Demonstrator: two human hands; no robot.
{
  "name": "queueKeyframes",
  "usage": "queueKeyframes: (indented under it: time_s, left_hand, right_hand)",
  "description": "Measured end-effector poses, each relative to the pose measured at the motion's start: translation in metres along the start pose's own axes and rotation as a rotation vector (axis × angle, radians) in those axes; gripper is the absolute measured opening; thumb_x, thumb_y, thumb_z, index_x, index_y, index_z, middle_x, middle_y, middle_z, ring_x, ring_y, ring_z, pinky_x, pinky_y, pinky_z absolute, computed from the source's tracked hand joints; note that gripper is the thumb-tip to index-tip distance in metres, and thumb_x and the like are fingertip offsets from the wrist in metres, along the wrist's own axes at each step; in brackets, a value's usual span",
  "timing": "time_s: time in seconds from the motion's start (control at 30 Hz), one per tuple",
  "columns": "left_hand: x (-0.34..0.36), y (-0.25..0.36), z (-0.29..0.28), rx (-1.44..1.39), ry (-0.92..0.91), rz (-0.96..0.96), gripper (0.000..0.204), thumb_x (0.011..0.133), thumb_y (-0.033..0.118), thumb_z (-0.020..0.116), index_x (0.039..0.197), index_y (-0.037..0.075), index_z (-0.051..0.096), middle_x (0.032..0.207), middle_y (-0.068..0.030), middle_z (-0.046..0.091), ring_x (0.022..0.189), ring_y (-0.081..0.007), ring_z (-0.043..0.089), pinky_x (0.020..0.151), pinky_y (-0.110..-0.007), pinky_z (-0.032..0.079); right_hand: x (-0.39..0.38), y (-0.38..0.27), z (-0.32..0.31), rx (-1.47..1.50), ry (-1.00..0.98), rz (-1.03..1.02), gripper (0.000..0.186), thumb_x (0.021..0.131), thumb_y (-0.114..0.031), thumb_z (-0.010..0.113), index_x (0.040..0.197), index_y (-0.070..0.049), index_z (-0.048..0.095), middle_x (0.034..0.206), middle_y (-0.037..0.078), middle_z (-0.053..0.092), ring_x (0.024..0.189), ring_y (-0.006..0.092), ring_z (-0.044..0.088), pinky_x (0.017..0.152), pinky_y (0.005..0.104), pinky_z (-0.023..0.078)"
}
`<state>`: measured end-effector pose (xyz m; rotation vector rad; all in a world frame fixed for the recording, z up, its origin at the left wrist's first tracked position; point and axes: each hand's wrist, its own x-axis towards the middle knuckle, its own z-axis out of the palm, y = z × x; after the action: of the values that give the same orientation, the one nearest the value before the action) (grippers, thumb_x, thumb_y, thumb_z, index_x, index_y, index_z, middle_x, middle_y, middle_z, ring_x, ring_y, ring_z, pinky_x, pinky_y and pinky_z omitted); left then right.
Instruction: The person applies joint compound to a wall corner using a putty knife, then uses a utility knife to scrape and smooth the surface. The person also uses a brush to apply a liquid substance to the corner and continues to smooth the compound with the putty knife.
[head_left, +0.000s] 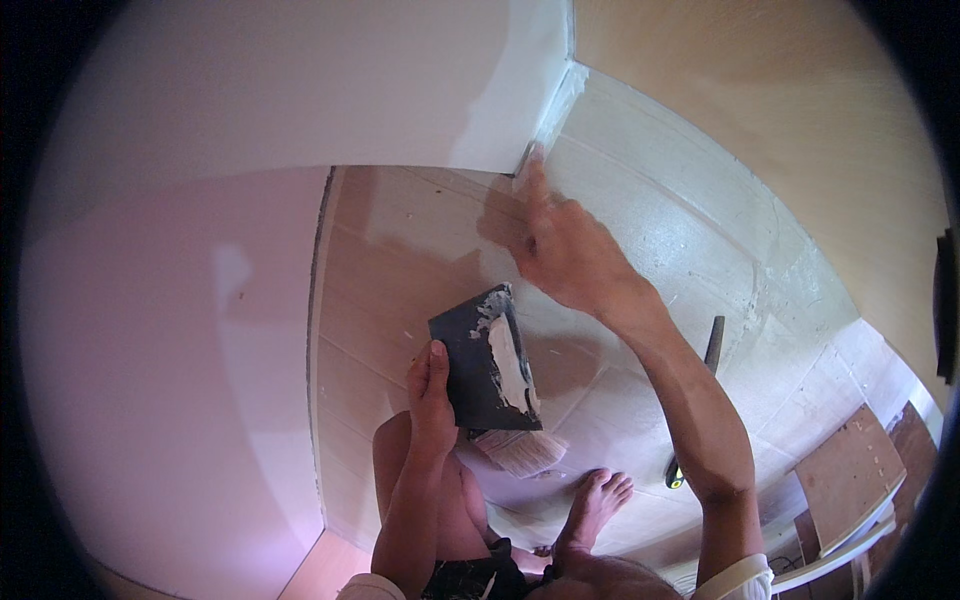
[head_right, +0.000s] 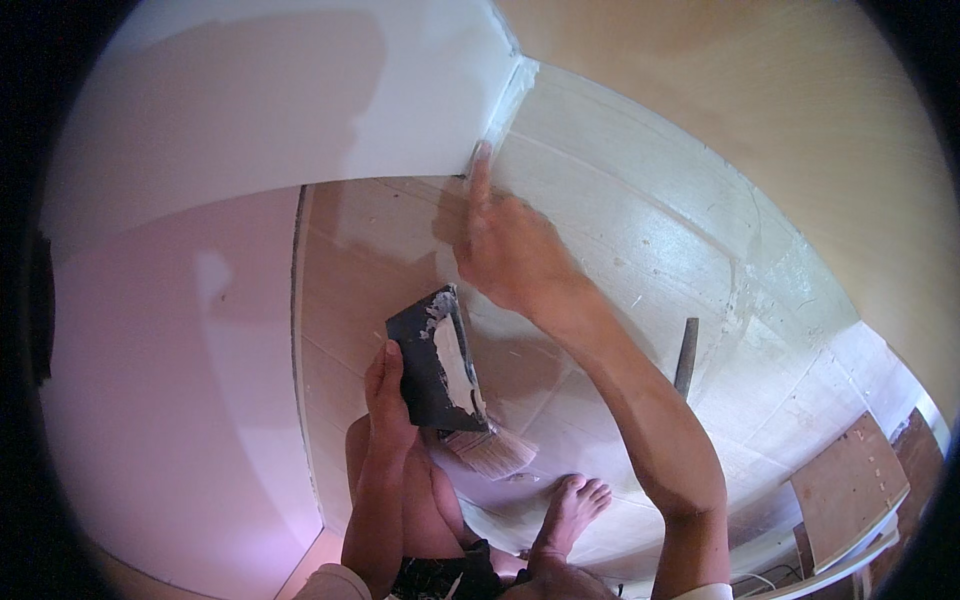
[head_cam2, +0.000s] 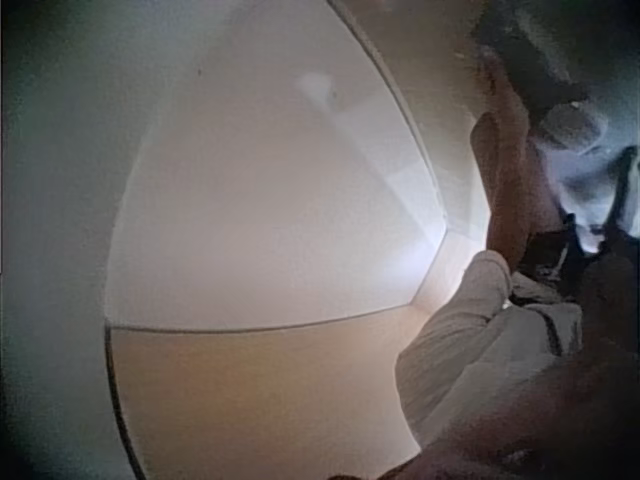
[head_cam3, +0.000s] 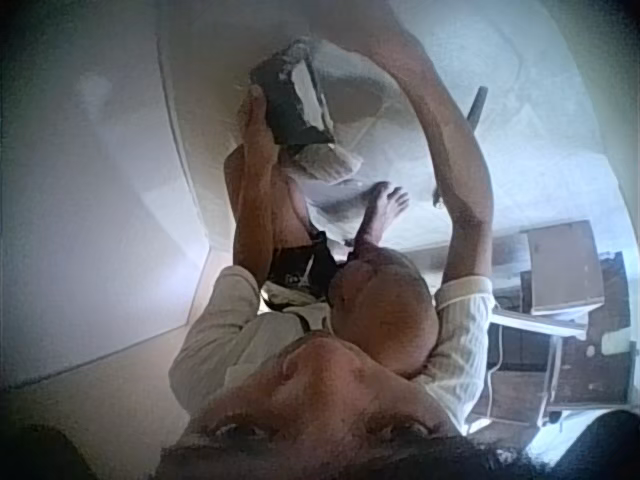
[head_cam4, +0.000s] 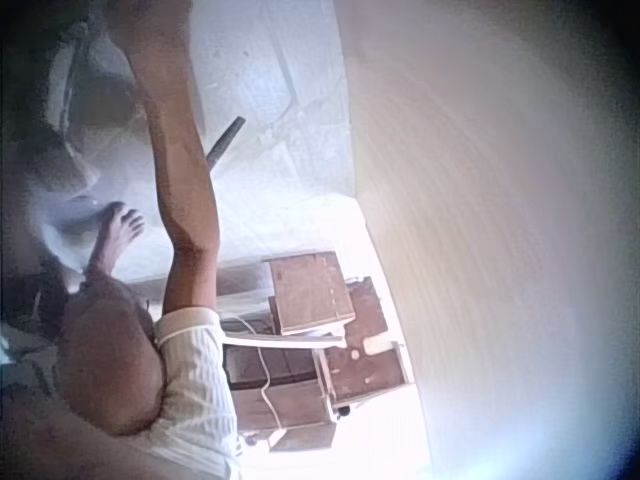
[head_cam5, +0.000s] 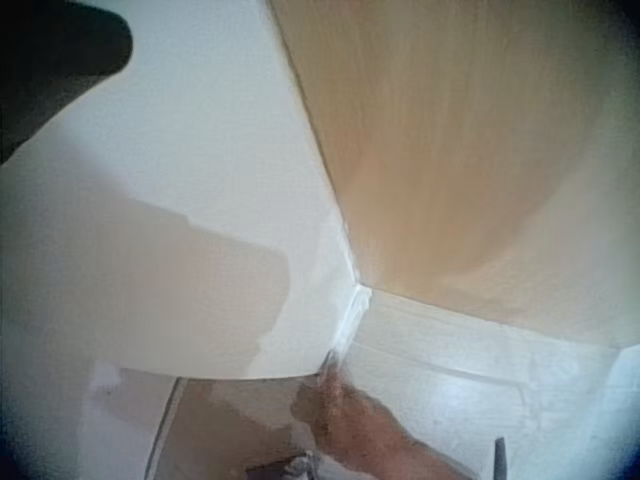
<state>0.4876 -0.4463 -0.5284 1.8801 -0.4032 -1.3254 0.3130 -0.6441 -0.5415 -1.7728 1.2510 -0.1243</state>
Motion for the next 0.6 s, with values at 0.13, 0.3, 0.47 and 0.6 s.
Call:
queueKeyframes:
  time_s: [0.13,0.3,0.47,0.6]
  left_hand:
    - [0.002,-0.008,-0.003,0.079,0.014,0.038,0.038,0.103,0.036,0.048,0.114,0.001,0.061,0.1,-0.0041,0.065,0.088,-0.0109,0.061,0.08,-0.026,0.051]
    - [-0.003,0.004,0.012,-0.082,0.007,-0.019,0.039,0.104,0.034,0.046,0.106,0.0,0.064,0.095,-0.0012,0.064,0.087,-0.0073,0.054,0.082,-0.024,0.043]
    - [-0.007,0.007,0.013,-0.109,0.03,-0.025,0.038,0.104,0.035,0.047,0.109,0.001,0.064,0.097,-0.0014,0.065,0.089,-0.0076,0.057,0.082,-0.024,0.046]
    - [-0.005,0.003,0.012,-0.121,0.07,-0.019,0.037,0.103,0.035,0.048,0.109,0.002,0.064,0.097,-0.0018,0.065,0.087,-0.0085,0.058,0.081,-0.025,0.047]
  right_hand:
    - [0.008,0.01,-0.009,-0.01,0.077,0.03,0.092,0.08,-0.015,0.064,0.145,0.017,0.007,0.091,0.036,0.062,0.085,0.0459,0.066,0.079,0.0476,0.054]
    - [0.017,0.016,-0.016,0.047,0.076,0.073,0.09,0.079,-0.011,0.062,0.146,0.015,0.008,0.086,0.034,0.063,0.079,0.0437,0.067,0.078,0.0469,0.055]
    - [0.005,0.021,0.011,0.068,0.039,-0.03,0.094,0.08,-0.015,0.064,0.144,0.018,0.005,0.081,0.034,0.063,0.08,0.0472,0.065,0.078,0.0486,0.054]
    - [-0.014,0.019,0.03,0.097,0.035,-0.066,0.092,0.079,-0.014,0.063,0.143,0.019,0.005,0.079,0.033,0.063,0.078,0.0477,0.065,0.077,0.0497,0.053]
